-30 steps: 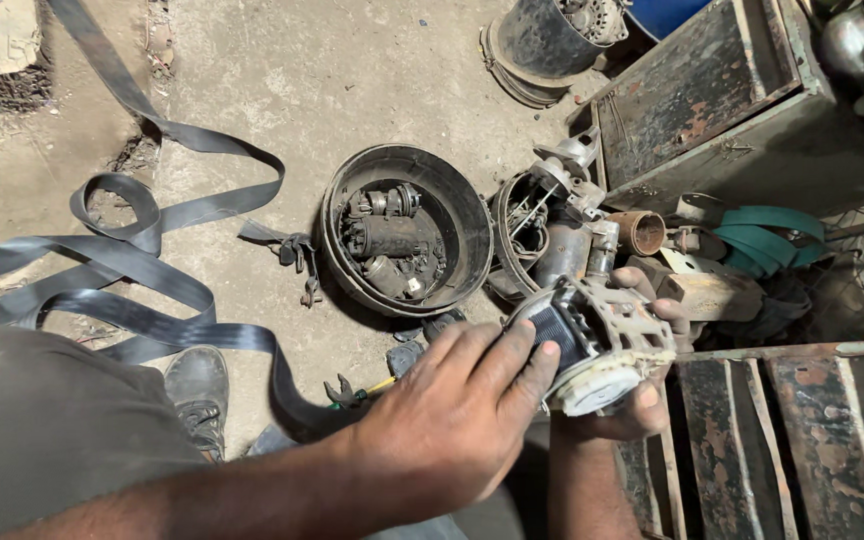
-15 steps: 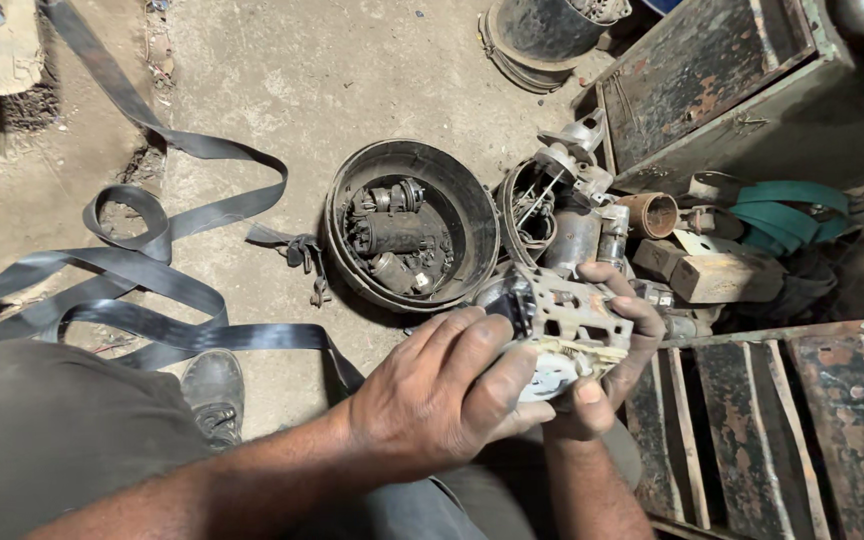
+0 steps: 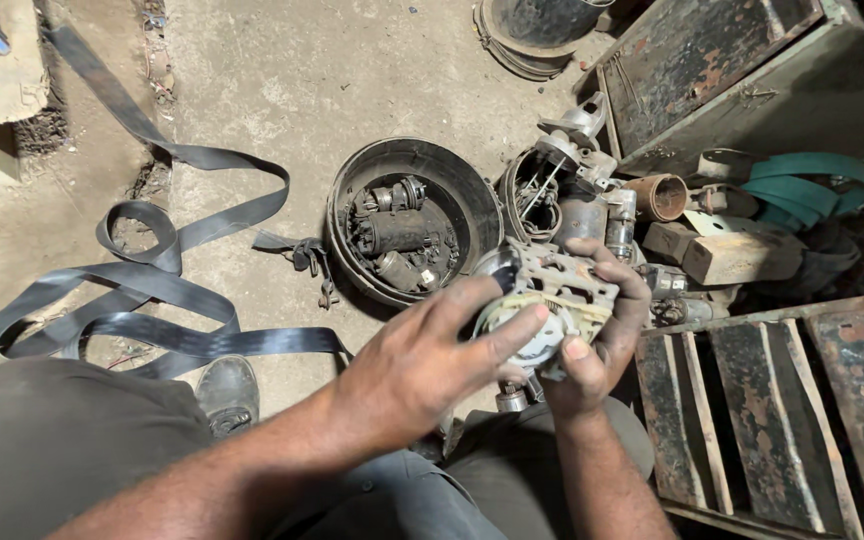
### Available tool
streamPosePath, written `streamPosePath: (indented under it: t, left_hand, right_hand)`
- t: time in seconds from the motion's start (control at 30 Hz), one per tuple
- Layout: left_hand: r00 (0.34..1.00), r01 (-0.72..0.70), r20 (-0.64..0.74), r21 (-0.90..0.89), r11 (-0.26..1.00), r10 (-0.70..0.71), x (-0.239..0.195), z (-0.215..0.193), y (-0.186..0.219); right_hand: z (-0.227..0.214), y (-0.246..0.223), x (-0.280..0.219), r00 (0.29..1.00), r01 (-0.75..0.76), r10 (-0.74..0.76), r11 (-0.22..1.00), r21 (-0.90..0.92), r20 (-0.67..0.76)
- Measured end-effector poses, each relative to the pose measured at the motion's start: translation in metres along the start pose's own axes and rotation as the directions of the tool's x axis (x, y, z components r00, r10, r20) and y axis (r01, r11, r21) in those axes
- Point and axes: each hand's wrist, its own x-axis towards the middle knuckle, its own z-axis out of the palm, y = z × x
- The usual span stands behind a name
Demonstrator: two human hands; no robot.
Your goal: The person sits on the floor and cleans a small mechanical part using a black strap. They repeatedly rub the strap against the part's surfaces and rotate it to access different sides. The person also uses their fingers to wipe the part while holding it.
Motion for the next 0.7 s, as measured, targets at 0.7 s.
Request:
streamPosePath:
  t: [0.7]
  left_hand:
    - [0.975,-0.219,0.018,0.2,0.955,0.22,0.001,-0.009,-0.002]
  right_hand:
    - [0.0,0.005,-0.007,0.999,0.052,-0.051,0.995,0.087,-0.008]
